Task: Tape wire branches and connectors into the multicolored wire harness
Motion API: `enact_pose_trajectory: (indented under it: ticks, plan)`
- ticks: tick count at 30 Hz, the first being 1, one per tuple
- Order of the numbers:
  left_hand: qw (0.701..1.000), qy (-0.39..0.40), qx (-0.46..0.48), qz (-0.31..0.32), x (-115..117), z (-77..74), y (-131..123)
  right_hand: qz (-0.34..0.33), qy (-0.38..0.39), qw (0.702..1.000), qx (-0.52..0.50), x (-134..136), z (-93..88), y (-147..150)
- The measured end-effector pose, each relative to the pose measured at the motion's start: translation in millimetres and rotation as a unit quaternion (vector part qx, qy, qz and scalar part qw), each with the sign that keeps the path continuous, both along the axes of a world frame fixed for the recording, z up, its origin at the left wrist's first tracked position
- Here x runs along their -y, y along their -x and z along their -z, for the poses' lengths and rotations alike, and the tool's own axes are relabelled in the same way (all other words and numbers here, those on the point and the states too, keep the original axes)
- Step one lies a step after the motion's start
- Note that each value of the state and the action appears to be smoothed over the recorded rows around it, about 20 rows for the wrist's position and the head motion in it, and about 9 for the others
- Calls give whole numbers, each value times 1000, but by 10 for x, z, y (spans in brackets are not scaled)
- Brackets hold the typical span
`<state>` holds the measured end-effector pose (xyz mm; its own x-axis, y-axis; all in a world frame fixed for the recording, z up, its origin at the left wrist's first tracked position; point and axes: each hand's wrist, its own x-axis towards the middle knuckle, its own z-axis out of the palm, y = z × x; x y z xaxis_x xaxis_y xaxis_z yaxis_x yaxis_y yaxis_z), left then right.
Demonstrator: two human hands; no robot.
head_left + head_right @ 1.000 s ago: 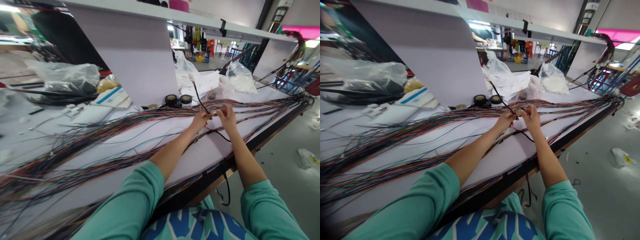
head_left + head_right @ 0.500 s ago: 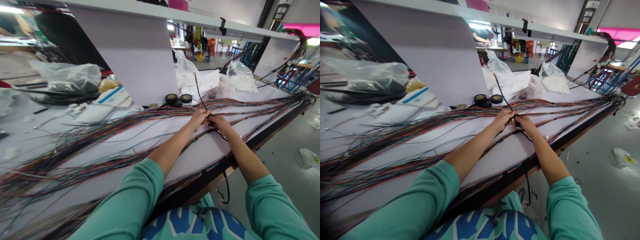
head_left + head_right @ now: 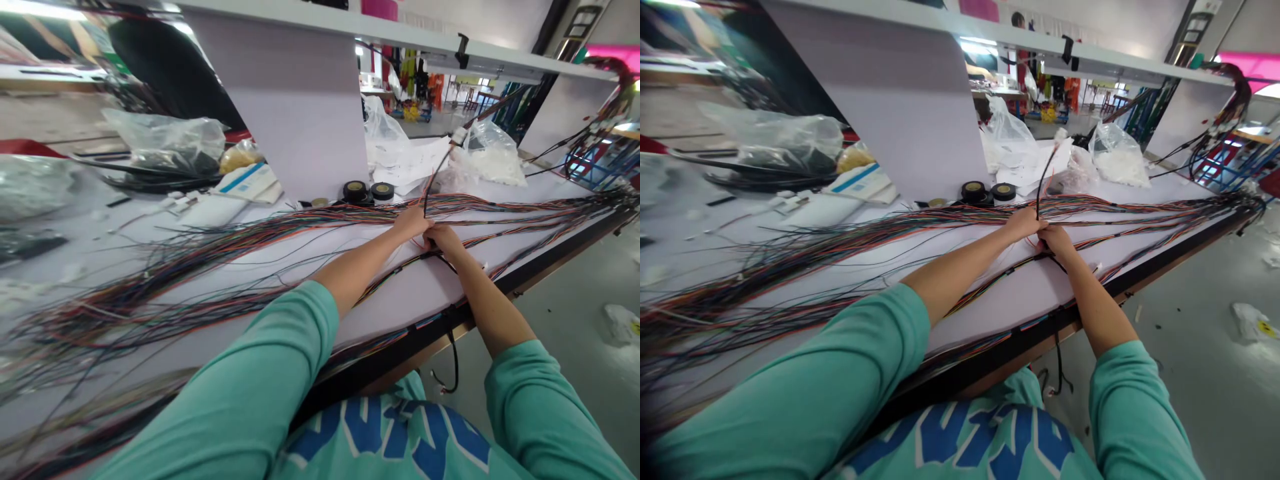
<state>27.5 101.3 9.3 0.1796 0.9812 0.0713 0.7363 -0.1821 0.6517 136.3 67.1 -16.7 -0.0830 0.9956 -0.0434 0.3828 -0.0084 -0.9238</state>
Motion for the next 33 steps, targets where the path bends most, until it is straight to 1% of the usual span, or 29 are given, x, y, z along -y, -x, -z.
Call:
enact_pose_trajectory:
  ticks: [3, 4, 6, 7, 8, 9, 11, 12, 13, 14, 16, 18, 20, 22, 25, 27, 30, 33]
  plan:
    - [998, 26, 35, -37, -66, 88, -12, 27, -44, 997, 55, -14, 41, 28]
    - [998, 32, 36, -49, -93, 109, -14, 16, -73, 994, 78, -1, 53, 44]
    - [997, 35, 26, -64, -147, 122, -7, -34, -135, 983, 116, 39, 71, 70]
    - [997, 36, 17, -67, -172, 114, 3, -55, -150, 979, 130, 55, 73, 72]
    - [997, 32, 13, -63, -191, 97, 16, -60, -145, 979, 132, 64, 70, 64]
    - [998, 23, 15, -50, -202, 74, 32, -35, -116, 986, 114, 63, 60, 47]
    - [999, 15, 37, 7, -194, 19, 64, 52, -37, 997, 48, 39, 28, -2]
    - [998, 19, 54, 40, -174, -8, 78, 87, -5, 996, 11, 21, 8, -25]
    - [995, 27, 72, 67, -144, -34, 89, 107, 17, 994, -31, 5, -10, -42]
    - [992, 43, 86, 87, -106, -55, 98, 111, 30, 990, -76, -8, -25, -49]
    - [983, 109, 98, 107, -16, -86, 120, 95, 52, 979, -173, -16, -42, -39]
    - [967, 196, 106, 122, 83, -102, 166, 81, 86, 953, -277, -3, -43, -12]
    - [947, 269, 122, 129, 180, -112, 253, 63, 124, 930, -339, 17, -33, 13]
    - [937, 295, 131, 130, 277, -121, 379, 38, 152, 915, -371, 33, -18, 30]
    - [936, 285, 138, 157, 423, -141, 578, 13, 161, 909, -385, 35, 5, 46]
    - [943, 245, 156, 161, 512, -147, 673, 8, 153, 912, -380, 25, 17, 51]
    - [969, 143, 162, 118, 612, -131, 738, 5, 139, 915, -378, 14, 27, 42]
    - [989, 54, 116, 71, 672, -101, 755, -4, 123, 918, -378, 20, 25, 17]
